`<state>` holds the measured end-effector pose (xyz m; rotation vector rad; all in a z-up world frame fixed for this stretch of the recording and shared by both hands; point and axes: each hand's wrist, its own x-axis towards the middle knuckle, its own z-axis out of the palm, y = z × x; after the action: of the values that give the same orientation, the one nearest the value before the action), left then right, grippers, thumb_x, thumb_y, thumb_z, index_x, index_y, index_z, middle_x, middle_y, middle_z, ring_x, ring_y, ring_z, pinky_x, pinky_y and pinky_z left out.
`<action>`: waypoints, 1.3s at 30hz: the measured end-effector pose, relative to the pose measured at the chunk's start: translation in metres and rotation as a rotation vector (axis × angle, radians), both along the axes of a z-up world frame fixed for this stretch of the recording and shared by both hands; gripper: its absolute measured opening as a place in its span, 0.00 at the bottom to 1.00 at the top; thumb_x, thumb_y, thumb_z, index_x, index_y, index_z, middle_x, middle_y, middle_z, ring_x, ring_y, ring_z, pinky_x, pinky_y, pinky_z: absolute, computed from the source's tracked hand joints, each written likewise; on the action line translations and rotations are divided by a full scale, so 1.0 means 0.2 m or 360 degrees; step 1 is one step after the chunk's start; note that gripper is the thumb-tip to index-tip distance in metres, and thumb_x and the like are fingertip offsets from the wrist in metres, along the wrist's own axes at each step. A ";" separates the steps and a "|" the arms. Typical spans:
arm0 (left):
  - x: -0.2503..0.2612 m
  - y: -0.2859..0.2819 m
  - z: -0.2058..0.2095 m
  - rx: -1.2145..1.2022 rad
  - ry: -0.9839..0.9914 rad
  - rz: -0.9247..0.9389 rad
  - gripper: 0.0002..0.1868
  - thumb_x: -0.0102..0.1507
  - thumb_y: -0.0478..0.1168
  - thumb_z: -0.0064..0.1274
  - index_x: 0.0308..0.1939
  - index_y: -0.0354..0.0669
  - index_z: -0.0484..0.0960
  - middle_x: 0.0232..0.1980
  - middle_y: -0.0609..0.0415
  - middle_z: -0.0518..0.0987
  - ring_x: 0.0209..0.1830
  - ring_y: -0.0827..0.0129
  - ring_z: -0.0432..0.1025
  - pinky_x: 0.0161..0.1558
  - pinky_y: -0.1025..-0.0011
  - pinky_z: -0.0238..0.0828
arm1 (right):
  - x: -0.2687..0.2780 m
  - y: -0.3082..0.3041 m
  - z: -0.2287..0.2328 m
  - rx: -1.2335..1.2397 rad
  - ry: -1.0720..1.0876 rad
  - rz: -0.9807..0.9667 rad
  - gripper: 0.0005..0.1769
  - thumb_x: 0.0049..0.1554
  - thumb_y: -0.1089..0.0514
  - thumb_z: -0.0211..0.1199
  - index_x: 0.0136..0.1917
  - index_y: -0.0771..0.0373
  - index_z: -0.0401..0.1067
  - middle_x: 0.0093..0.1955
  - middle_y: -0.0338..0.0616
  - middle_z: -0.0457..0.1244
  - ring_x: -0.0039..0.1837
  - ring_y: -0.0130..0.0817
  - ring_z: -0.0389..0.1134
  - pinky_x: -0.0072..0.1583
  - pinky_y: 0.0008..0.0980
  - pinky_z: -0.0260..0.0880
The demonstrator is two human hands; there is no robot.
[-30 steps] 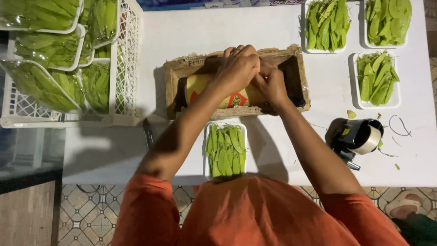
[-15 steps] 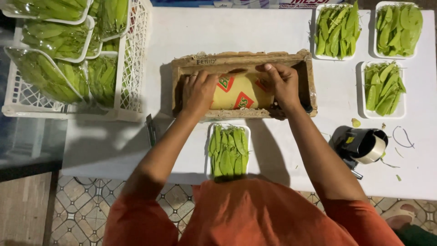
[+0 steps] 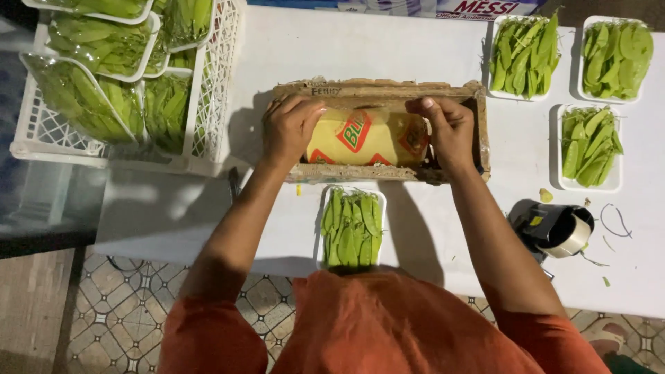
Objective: Wrapping trays of green beans with plastic film and securing them with tape at a packing station.
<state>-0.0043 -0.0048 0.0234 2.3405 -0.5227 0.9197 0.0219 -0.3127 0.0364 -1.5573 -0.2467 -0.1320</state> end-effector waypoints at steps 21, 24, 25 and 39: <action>-0.09 -0.50 0.74 -0.0396 0.0431 -0.0937 0.07 0.71 0.42 0.53 0.51 0.47 0.80 0.29 0.59 0.80 0.22 0.74 0.67 0.27 0.72 0.60 | -0.22 0.02 0.69 -0.0399 -0.1088 0.0262 0.08 0.73 0.68 0.65 0.53 0.80 0.78 0.49 0.61 0.65 0.52 0.47 0.64 0.54 0.41 0.65; -0.10 -0.53 0.72 -0.0381 0.0240 -0.0929 0.18 0.71 0.38 0.49 0.27 0.43 0.65 0.21 0.58 0.60 0.21 0.73 0.54 0.25 0.69 0.49 | -0.27 -0.02 0.70 -0.0442 -0.1023 0.0203 0.08 0.74 0.69 0.66 0.54 0.80 0.77 0.52 0.62 0.65 0.56 0.48 0.65 0.58 0.40 0.65; -0.12 -0.54 0.73 -0.0381 0.0246 -0.0933 0.18 0.71 0.38 0.49 0.27 0.43 0.65 0.21 0.58 0.60 0.21 0.73 0.54 0.25 0.69 0.49 | -0.27 -0.05 0.66 -0.0443 -0.1017 0.0198 0.08 0.74 0.69 0.66 0.54 0.80 0.77 0.52 0.62 0.65 0.56 0.48 0.65 0.58 0.40 0.65; -0.11 -0.56 0.72 -0.0635 0.0220 -0.1023 0.21 0.73 0.39 0.44 0.26 0.44 0.57 0.24 0.61 0.51 0.25 0.73 0.45 0.31 0.66 0.39 | -1.02 -0.21 -0.53 -0.0889 0.1405 0.0492 0.12 0.65 0.57 0.59 0.48 0.67 0.78 0.40 0.53 0.73 0.39 0.39 0.75 0.44 0.35 0.79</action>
<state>-0.0272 -0.1161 0.1677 1.6956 -0.8730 0.4936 -0.1829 -0.3547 -0.0702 -1.9452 0.2003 0.9215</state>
